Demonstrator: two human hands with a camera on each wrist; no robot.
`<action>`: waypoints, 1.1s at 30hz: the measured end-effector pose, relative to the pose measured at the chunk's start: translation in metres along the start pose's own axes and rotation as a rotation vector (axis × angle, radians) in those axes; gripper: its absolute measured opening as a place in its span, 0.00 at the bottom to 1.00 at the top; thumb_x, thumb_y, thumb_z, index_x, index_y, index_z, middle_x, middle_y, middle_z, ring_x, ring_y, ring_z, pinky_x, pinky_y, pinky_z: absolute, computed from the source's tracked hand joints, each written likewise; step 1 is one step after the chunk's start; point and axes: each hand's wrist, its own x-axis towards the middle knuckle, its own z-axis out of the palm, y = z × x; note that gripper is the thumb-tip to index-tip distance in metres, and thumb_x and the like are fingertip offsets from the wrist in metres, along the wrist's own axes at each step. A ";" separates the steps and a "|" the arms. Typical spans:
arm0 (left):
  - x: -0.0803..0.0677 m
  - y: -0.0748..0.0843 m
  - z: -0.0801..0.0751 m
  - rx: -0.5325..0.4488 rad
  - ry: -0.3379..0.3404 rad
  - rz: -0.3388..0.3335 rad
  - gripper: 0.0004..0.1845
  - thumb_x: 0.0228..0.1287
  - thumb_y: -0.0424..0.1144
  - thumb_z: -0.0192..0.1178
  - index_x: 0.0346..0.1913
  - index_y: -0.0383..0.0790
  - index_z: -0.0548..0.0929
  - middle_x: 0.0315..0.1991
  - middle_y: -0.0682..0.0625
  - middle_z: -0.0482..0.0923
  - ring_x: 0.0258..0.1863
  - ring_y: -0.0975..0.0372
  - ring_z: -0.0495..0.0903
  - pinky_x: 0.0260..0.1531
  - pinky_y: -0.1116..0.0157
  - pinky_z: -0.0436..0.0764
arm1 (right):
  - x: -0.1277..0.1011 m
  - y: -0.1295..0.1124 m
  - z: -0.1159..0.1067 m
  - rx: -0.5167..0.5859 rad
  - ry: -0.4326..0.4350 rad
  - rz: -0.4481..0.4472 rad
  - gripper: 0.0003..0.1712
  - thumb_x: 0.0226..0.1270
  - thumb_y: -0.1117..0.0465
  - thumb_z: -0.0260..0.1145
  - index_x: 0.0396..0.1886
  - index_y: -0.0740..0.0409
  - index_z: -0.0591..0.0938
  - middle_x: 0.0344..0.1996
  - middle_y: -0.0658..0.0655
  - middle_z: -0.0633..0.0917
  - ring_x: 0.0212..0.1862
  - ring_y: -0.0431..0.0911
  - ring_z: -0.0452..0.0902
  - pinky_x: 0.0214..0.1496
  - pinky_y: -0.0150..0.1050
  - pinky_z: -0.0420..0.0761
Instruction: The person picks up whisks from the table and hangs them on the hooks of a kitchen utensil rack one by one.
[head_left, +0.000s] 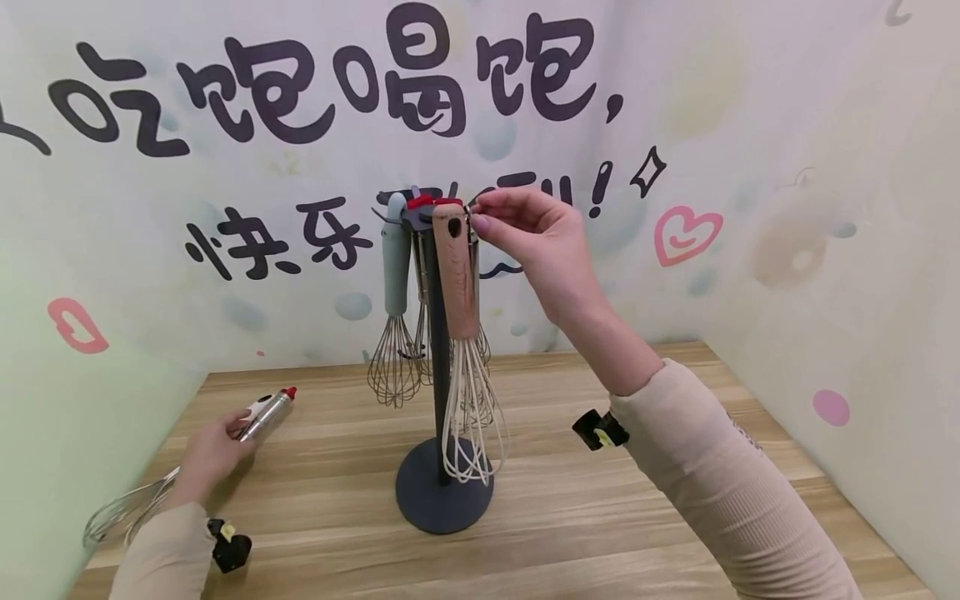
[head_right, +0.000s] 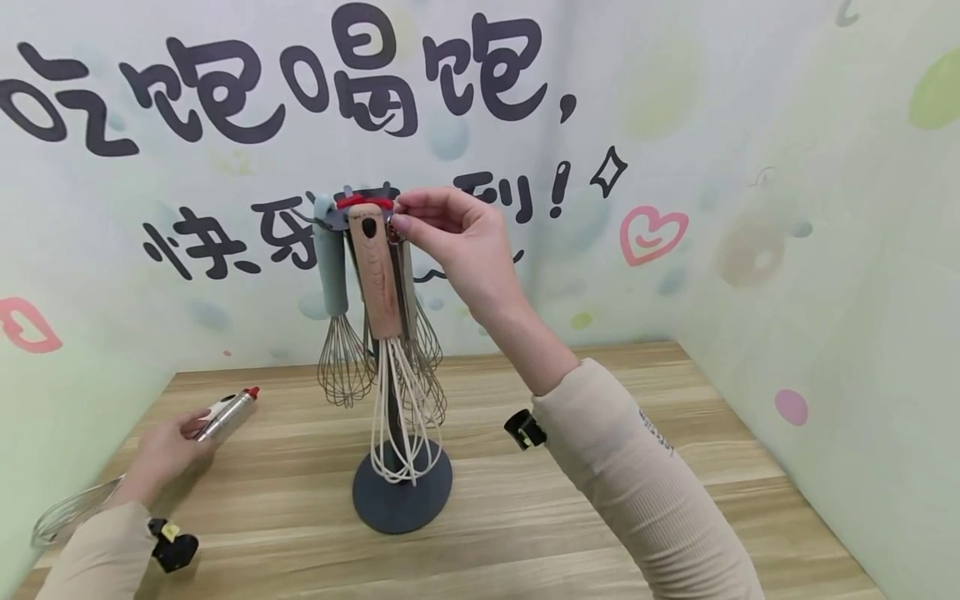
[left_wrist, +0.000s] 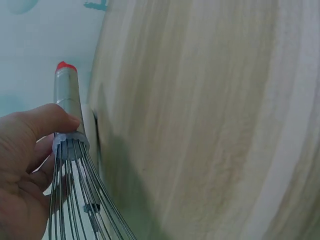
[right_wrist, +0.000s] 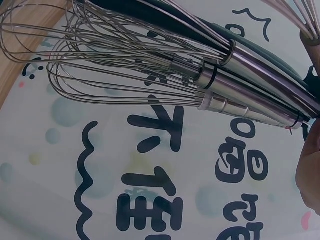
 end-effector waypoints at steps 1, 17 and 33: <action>0.000 0.001 -0.001 -0.003 0.004 0.006 0.31 0.56 0.29 0.60 0.62 0.20 0.65 0.55 0.24 0.72 0.51 0.36 0.75 0.48 0.43 0.74 | 0.000 0.000 0.000 0.000 0.000 0.001 0.10 0.59 0.73 0.66 0.34 0.55 0.84 0.28 0.44 0.85 0.36 0.36 0.80 0.46 0.27 0.82; 0.004 0.029 -0.017 -0.117 0.157 0.069 0.28 0.61 0.33 0.58 0.63 0.24 0.69 0.54 0.26 0.74 0.54 0.37 0.74 0.34 0.75 0.69 | 0.001 0.001 -0.002 0.007 -0.005 0.003 0.10 0.59 0.73 0.66 0.33 0.53 0.84 0.28 0.44 0.85 0.35 0.36 0.80 0.46 0.27 0.82; -0.005 0.100 -0.051 -0.395 0.249 0.094 0.32 0.63 0.43 0.62 0.67 0.33 0.68 0.36 0.79 0.67 0.36 0.89 0.67 0.34 0.85 0.72 | 0.000 0.000 -0.001 0.014 -0.003 0.003 0.11 0.59 0.74 0.66 0.32 0.52 0.84 0.28 0.44 0.85 0.35 0.36 0.80 0.45 0.27 0.82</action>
